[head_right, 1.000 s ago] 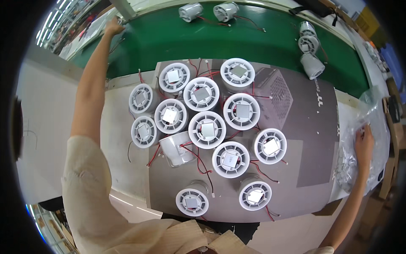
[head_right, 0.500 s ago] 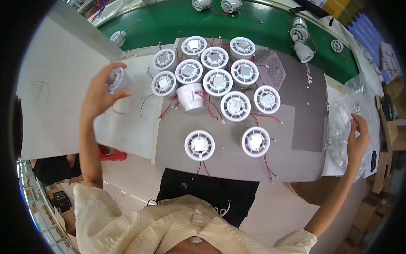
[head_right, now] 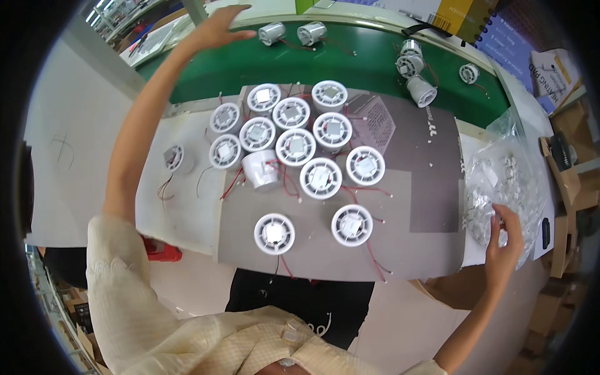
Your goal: Assembling small electronic fan units by attaching plastic wire connectors to the cabling.
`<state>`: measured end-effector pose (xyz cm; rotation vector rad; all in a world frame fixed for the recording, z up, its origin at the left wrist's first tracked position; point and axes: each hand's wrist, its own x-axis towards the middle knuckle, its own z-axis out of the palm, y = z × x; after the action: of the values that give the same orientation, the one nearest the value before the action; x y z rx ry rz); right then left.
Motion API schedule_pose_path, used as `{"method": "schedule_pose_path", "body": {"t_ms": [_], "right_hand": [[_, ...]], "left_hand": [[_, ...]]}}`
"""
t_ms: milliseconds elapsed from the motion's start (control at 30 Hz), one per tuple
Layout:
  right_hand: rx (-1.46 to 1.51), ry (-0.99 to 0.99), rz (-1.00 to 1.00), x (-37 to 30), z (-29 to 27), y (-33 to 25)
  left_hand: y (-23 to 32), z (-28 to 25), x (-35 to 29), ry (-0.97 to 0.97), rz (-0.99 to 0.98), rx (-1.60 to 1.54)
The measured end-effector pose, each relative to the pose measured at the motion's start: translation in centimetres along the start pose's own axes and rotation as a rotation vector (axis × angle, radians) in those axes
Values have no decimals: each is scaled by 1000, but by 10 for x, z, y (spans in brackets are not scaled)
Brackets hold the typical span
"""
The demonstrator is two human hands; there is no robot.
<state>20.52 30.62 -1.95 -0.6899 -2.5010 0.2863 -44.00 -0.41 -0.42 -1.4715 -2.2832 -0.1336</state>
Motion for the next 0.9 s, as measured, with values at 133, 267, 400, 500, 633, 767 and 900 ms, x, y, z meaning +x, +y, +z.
{"method": "schedule_pose_path", "body": {"t_ms": [133,267,400,500,633,767,900], "right_hand": [[-43,23,48,-21,-6,9],[2,-50,223,-33,-6,13],[-15,-27,201,-26,-7,-1],[11,-10,136,-17,4,-16],[105,-41,118,-12,6,-44],[160,-92,-27,-9,16,-58],[189,-169,19,-19,11,-71]], "left_hand": [[-7,122,63,-95,-129,-224],[14,128,75,-102,-165,-235],[14,11,58,-181,-209,141],[39,-111,-19,-274,12,130],[40,-154,-118,-721,-257,149],[15,-112,-189,-899,-232,4],[15,-77,-201,-816,-299,-239]]}}
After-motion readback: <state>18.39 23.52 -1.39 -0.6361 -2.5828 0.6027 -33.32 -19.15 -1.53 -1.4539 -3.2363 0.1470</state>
